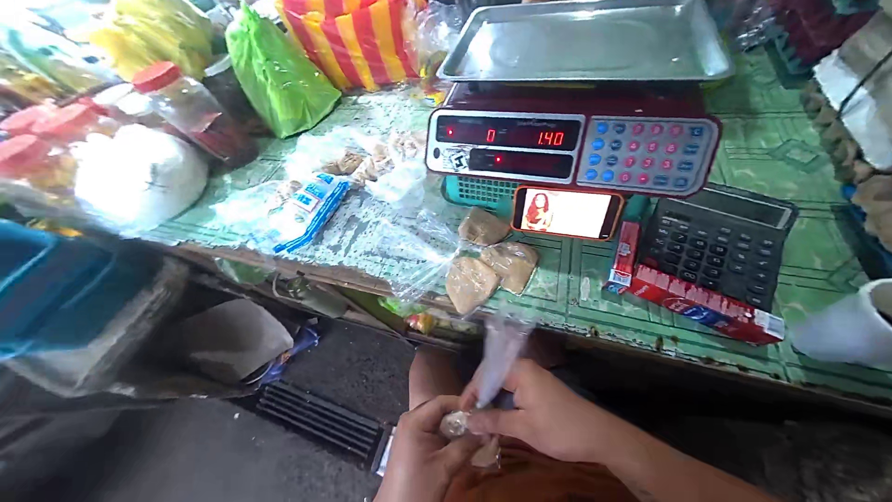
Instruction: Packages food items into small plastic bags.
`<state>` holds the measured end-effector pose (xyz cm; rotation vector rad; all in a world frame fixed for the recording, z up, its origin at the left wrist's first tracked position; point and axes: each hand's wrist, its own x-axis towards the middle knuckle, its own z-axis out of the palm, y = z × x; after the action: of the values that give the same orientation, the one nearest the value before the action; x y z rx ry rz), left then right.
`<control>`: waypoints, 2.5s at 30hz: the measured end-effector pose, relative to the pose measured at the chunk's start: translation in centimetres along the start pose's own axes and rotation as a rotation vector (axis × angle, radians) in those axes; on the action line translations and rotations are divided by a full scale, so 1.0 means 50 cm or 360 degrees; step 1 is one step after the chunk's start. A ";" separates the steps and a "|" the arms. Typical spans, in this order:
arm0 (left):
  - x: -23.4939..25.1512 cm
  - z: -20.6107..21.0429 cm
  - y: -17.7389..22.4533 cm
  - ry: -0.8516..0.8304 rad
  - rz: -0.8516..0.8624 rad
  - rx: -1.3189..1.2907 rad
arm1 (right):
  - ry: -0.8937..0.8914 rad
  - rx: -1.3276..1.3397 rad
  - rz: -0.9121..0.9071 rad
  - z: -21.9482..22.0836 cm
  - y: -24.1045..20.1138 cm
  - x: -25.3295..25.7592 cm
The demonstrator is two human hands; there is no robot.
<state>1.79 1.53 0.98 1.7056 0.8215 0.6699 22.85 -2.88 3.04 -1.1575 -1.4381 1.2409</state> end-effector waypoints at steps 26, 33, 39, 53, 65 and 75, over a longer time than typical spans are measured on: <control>0.213 -0.073 0.068 0.0558 0.0094 0.0161 | 0.1034 -0.1155 -0.0147 -0.176 0.091 0.028; 0.436 -0.169 0.088 0.0202 -0.0099 0.1276 | 0.1101 -0.1108 -0.0240 -0.172 0.102 0.025; 0.495 -0.085 -0.053 -0.0086 0.0195 0.1820 | 0.1195 -0.1271 -0.0247 -0.159 0.108 0.031; 0.499 -0.121 -0.006 -0.0165 0.0120 0.1558 | 0.1195 -0.1349 -0.0163 -0.154 0.100 0.040; 0.695 -0.228 0.057 0.0179 0.0041 0.1586 | 0.1252 -0.1311 -0.0179 -0.153 0.104 0.040; 0.701 -0.316 0.195 0.0171 -0.0045 0.1577 | 0.1255 -0.1336 -0.0150 -0.150 0.105 0.042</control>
<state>12.58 36.76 15.72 2.5329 1.3878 0.3299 30.36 0.77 -1.29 -1.8193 -1.3508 -0.0115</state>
